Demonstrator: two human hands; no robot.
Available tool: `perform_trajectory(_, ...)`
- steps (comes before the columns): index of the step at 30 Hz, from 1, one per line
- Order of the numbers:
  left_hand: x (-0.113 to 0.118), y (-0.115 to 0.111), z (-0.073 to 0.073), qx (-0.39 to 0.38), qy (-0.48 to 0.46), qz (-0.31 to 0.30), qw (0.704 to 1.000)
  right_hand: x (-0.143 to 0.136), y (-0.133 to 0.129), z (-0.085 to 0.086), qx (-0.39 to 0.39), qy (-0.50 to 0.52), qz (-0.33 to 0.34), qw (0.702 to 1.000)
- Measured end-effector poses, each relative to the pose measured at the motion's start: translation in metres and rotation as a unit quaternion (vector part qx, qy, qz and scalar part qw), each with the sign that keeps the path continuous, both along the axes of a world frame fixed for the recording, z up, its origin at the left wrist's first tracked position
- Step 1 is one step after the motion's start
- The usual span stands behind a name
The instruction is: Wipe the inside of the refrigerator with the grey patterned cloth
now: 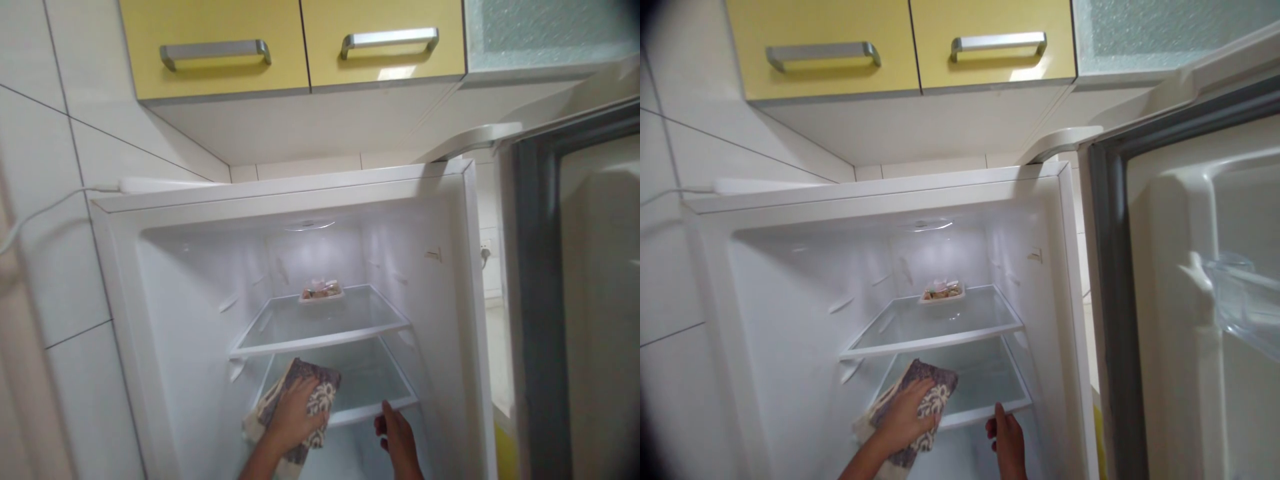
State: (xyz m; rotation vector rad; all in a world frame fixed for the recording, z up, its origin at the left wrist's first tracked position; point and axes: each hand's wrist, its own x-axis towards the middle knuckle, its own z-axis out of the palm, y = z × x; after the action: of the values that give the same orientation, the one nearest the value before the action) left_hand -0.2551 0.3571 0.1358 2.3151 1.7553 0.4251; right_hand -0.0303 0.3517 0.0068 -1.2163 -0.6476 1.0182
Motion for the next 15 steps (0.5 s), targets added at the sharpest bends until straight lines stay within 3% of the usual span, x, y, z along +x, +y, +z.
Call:
perform_trajectory(4,0.045,0.011,0.004,-0.021,-0.007,-0.053,0.998,0.004,0.003,-0.002,0.002,-0.008,0.013,1.0)
perform_trajectory(7,0.059,0.023,0.004,-0.021,-0.028,-0.062,0.997,0.007,0.004,-0.004,-0.013,-0.015,0.03,0.999)
perform_trajectory(10,0.055,0.036,0.001,0.02,-0.04,-0.034,0.998,0.01,0.005,-0.007,-0.008,-0.015,0.014,1.0)
perform_trajectory(15,0.017,0.058,-0.006,0.147,-0.057,0.109,0.982,0.015,0.006,-0.009,-0.024,-0.002,0.039,0.999)
